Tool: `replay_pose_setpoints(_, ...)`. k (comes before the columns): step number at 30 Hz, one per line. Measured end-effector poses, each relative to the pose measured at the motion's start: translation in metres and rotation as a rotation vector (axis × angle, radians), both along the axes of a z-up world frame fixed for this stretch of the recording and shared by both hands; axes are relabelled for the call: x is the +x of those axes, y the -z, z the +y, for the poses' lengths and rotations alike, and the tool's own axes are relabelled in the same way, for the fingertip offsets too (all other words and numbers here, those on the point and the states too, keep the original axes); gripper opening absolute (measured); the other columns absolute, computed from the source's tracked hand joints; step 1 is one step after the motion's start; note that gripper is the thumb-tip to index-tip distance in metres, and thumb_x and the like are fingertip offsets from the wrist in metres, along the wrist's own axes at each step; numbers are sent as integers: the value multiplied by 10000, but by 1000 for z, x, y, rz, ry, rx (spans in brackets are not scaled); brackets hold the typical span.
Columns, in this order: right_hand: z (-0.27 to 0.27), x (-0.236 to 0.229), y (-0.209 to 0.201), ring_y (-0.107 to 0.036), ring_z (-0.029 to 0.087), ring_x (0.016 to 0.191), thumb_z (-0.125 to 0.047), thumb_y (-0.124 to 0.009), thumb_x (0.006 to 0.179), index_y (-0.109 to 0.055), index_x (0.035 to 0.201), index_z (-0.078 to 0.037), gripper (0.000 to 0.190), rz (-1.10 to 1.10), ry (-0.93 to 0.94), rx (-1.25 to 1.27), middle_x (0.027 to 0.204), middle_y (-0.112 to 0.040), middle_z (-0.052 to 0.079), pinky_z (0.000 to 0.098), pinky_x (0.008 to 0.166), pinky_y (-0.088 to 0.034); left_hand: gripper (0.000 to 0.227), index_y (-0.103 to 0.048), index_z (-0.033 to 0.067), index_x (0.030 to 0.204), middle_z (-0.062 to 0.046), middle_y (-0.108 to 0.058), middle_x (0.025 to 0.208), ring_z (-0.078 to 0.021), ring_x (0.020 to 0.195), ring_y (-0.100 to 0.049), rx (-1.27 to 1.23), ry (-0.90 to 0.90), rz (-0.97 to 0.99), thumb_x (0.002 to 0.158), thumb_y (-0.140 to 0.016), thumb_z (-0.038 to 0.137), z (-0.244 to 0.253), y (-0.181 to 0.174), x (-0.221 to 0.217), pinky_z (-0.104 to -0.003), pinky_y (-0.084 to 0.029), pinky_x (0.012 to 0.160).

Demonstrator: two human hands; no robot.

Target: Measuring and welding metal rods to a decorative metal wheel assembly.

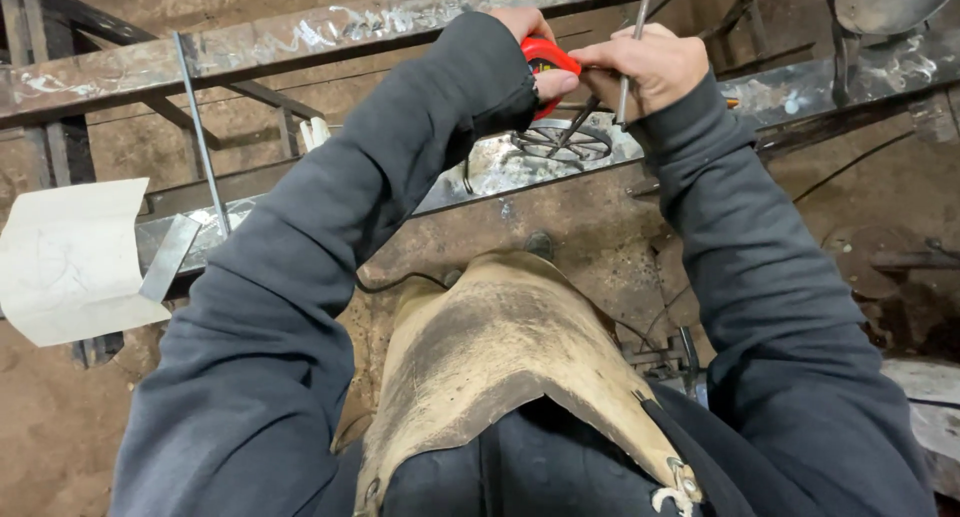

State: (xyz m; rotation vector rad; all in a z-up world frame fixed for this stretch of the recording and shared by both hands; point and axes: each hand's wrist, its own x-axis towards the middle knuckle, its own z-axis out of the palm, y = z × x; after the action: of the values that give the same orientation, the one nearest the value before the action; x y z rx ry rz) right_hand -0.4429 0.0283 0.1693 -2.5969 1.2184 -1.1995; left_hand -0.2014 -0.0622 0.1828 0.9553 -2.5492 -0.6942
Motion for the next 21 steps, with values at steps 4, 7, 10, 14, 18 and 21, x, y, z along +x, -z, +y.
replay_pose_setpoints(4, 1, 10, -2, -708, 253, 892, -21, -839, 939, -770, 1165, -123, 257, 8, 9, -121, 905, -714, 50, 347, 862, -586, 589, -708, 113, 1173, -152, -758, 983, -301, 899, -751, 121, 5, 3, 820, -816, 572, 24, -26, 27, -388, -596, 818)
replay_pose_setpoints(7, -1, 6, -4, -728, 256, 915, -20, -842, 997, -778, 1146, -112, 186, -10, 73, -142, 911, -733, 66, 332, 832, -591, 617, -650, 130, 1224, -124, -753, 1028, -254, 909, -762, 447, -86, -135, 753, -798, 500, 57, -61, 67, -376, -618, 814)
replay_pose_setpoints(10, -10, -9, -2, -749, 211, 945, 99, -632, 1000, -732, 1216, -29, 271, -195, -22, -55, 1072, -749, 122, 287, 842, -607, 550, -646, 191, 1265, -117, -741, 1101, -267, 954, -743, 586, -62, -322, 765, -757, 391, 84, -47, 129, -406, -582, 867)
replay_pose_setpoints(14, -21, -30, 9, -757, 208, 959, 29, -729, 1079, -740, 1181, 12, 104, -179, 12, 33, 1029, -758, 133, 285, 857, -599, 517, -670, 176, 1244, -130, -693, 1041, -327, 960, -685, 310, 55, -360, 777, -794, 359, 98, 31, 218, -431, -562, 853)
replay_pose_setpoints(18, -37, -37, 8, -738, 194, 946, 5, -759, 1123, -751, 1164, 3, 42, -5, 2, 67, 1026, -757, 119, 308, 889, -583, 486, -673, 190, 1231, -127, -616, 1075, -350, 958, -655, 163, -172, -390, 776, -792, 313, 109, 62, 262, -453, -554, 775)
replay_pose_setpoints(21, -45, -45, 16, -748, 203, 1097, 80, -577, 1162, -686, 1203, 23, 130, -204, -125, 279, 1109, -723, 120, 312, 937, -602, 391, -688, 230, 1216, -106, -598, 1113, -340, 919, -657, -49, -269, -660, 834, -747, 283, 113, 95, 277, -460, -548, 746)
